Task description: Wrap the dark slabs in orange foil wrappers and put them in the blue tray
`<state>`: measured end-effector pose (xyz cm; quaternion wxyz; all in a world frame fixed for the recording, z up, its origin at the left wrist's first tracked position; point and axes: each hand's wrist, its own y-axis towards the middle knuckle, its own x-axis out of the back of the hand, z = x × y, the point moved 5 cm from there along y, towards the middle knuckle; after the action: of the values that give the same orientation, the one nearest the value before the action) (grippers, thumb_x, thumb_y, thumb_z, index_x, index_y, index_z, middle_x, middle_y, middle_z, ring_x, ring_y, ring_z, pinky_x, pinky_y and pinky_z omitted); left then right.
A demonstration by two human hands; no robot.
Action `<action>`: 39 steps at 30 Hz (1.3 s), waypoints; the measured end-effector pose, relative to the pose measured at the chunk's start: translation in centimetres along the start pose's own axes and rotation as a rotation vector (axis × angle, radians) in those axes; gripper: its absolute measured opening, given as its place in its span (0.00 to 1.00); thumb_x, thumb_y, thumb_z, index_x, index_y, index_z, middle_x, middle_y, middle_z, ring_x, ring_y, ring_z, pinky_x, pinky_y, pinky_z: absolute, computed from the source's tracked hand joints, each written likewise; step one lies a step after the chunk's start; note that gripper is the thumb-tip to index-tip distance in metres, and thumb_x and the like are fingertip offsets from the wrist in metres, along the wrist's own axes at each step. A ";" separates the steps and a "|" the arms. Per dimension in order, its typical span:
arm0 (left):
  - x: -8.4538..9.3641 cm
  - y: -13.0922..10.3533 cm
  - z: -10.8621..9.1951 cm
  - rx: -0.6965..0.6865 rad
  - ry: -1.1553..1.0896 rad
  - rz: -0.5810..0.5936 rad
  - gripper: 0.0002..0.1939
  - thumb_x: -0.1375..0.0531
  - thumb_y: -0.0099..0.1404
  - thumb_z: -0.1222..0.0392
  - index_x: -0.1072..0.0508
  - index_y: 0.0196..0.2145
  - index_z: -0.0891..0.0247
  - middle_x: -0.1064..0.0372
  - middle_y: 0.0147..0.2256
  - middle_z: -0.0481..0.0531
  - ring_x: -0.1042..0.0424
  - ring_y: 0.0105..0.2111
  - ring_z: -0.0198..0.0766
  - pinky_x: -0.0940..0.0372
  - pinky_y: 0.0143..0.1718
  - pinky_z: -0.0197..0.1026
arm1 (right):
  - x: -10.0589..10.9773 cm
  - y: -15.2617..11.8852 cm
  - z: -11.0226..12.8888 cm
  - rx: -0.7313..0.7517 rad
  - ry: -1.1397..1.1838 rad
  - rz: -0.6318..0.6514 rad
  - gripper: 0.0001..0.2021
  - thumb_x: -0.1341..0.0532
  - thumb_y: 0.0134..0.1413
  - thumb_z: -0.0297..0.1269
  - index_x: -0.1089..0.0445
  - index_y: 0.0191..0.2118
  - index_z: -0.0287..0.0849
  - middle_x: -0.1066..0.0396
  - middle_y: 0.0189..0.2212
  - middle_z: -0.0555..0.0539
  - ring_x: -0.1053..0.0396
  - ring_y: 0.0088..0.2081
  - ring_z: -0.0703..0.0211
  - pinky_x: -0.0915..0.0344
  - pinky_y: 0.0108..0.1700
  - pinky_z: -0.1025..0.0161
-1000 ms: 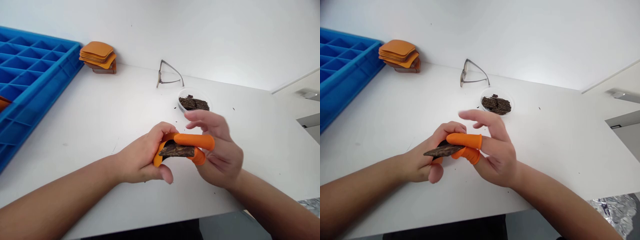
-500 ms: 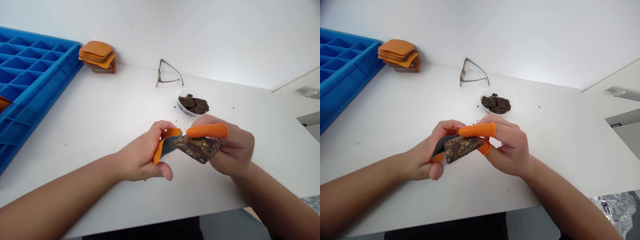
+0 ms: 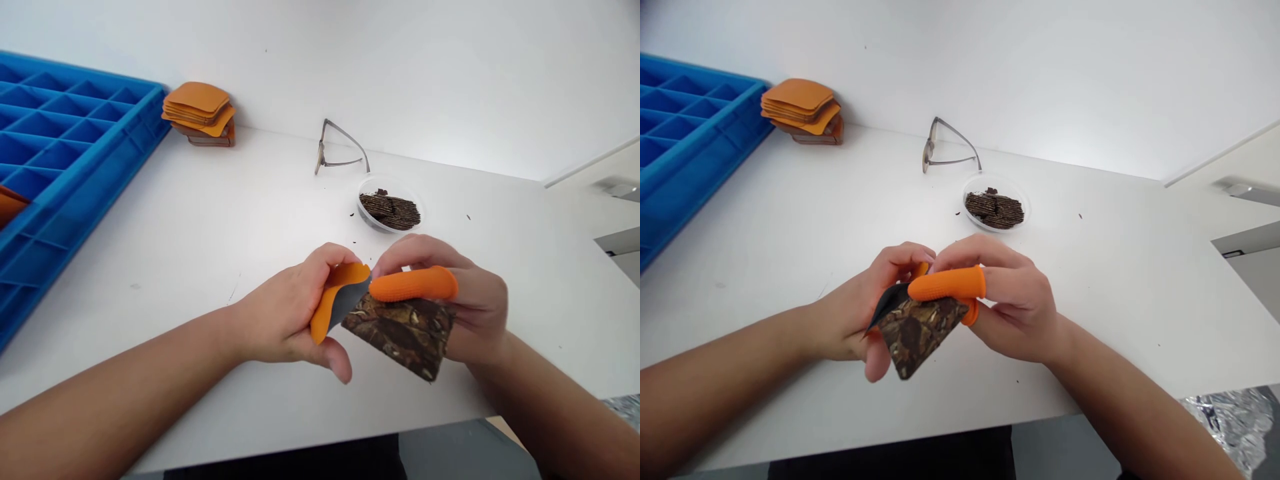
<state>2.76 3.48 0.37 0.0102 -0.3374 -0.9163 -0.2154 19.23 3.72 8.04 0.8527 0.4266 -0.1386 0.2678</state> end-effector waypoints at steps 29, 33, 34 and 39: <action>-0.1 0.1 -0.4 0.012 0.061 0.029 0.43 0.35 0.57 0.29 0.46 0.59 0.55 0.33 0.41 0.51 0.33 0.34 0.38 0.36 0.34 0.42 | 0.8 0.4 1.0 -0.037 -0.216 0.033 0.19 0.31 0.56 0.31 0.25 0.53 0.50 0.26 0.56 0.42 0.25 0.53 0.49 0.23 0.51 0.48; -0.1 0.2 -0.3 -0.023 0.059 0.013 0.42 0.36 0.58 0.28 0.46 0.58 0.55 0.35 0.40 0.51 0.36 0.32 0.37 0.37 0.34 0.42 | 0.4 0.4 1.4 0.049 -0.295 0.083 0.15 0.33 0.56 0.28 0.24 0.50 0.48 0.27 0.56 0.41 0.25 0.54 0.48 0.23 0.53 0.46; -0.1 0.2 -0.4 -0.040 0.055 0.017 0.42 0.36 0.59 0.29 0.46 0.58 0.55 0.36 0.39 0.50 0.36 0.31 0.36 0.38 0.33 0.41 | 0.2 0.4 1.3 0.071 -0.312 0.104 0.14 0.33 0.57 0.28 0.24 0.48 0.47 0.27 0.56 0.40 0.26 0.55 0.48 0.23 0.54 0.45; 0.0 0.2 -0.3 -0.067 0.083 0.023 0.40 0.36 0.60 0.31 0.46 0.59 0.55 0.37 0.39 0.50 0.36 0.31 0.36 0.38 0.32 0.40 | -0.3 0.3 0.8 0.117 -0.397 0.136 0.08 0.35 0.59 0.30 0.24 0.44 0.45 0.26 0.55 0.39 0.26 0.56 0.48 0.24 0.57 0.44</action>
<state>2.86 3.51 0.76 0.0391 -0.3388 -0.9035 -0.2594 18.82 3.15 8.56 0.7626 0.5092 -0.3163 0.2429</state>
